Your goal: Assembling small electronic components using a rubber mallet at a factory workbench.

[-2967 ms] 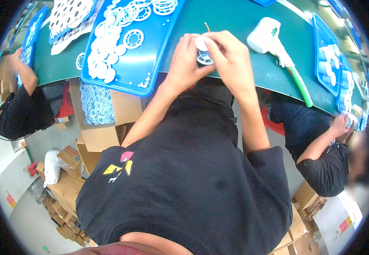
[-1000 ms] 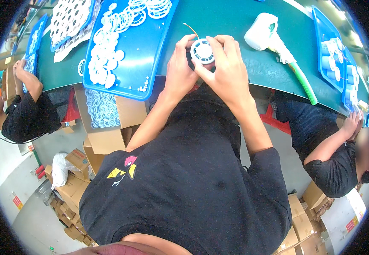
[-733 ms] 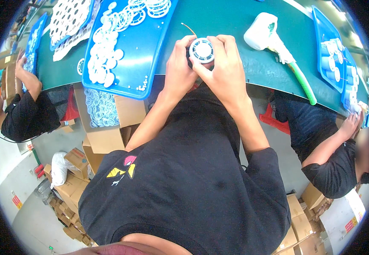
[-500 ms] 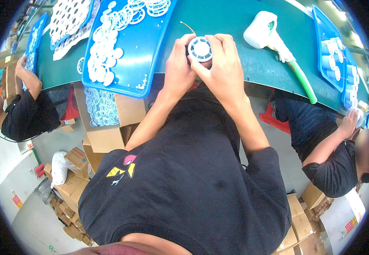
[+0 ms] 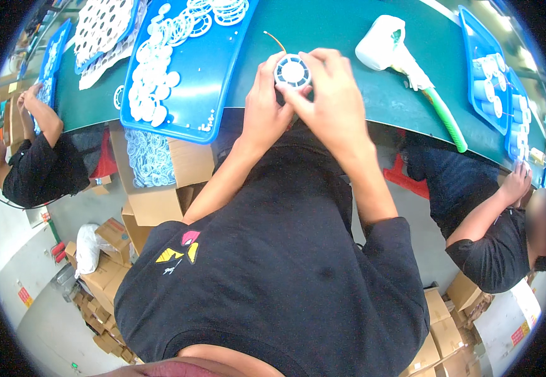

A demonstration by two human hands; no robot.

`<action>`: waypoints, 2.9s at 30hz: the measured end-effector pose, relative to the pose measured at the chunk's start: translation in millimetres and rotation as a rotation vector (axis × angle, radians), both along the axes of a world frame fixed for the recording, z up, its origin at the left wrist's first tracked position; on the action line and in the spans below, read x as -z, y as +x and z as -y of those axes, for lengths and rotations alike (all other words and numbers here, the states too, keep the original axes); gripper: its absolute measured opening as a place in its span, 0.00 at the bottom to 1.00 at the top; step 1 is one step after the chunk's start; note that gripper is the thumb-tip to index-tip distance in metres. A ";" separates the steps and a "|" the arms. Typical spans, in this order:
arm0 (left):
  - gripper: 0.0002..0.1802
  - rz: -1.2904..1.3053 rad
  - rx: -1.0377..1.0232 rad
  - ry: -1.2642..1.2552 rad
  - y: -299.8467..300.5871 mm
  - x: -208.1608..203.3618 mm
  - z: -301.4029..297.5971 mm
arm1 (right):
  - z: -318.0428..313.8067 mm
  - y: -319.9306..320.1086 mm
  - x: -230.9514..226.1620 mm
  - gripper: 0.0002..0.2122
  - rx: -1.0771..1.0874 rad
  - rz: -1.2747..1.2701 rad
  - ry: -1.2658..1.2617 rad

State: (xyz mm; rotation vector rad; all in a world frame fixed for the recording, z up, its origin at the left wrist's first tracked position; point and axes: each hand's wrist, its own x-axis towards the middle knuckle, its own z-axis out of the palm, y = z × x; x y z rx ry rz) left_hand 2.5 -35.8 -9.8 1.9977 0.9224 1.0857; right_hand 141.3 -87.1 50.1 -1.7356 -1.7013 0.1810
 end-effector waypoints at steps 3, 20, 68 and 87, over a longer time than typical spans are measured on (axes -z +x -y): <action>0.39 0.026 0.018 -0.003 -3.1 -1.9 2.1 | -1.7 60.1 1.7 0.24 0.311 0.255 0.146; 0.48 -0.017 0.003 0.008 18.4 1.1 5.4 | 1.4 95.3 -38.4 0.19 0.320 -0.137 0.059; 0.66 -0.011 -0.029 0.017 1.3 11.6 -4.2 | -23.6 31.2 -117.6 0.21 -0.302 0.461 -0.136; 0.37 -0.051 -0.033 -0.018 6.7 -3.4 -6.5 | -12.6 131.7 19.0 0.31 0.152 0.324 -0.203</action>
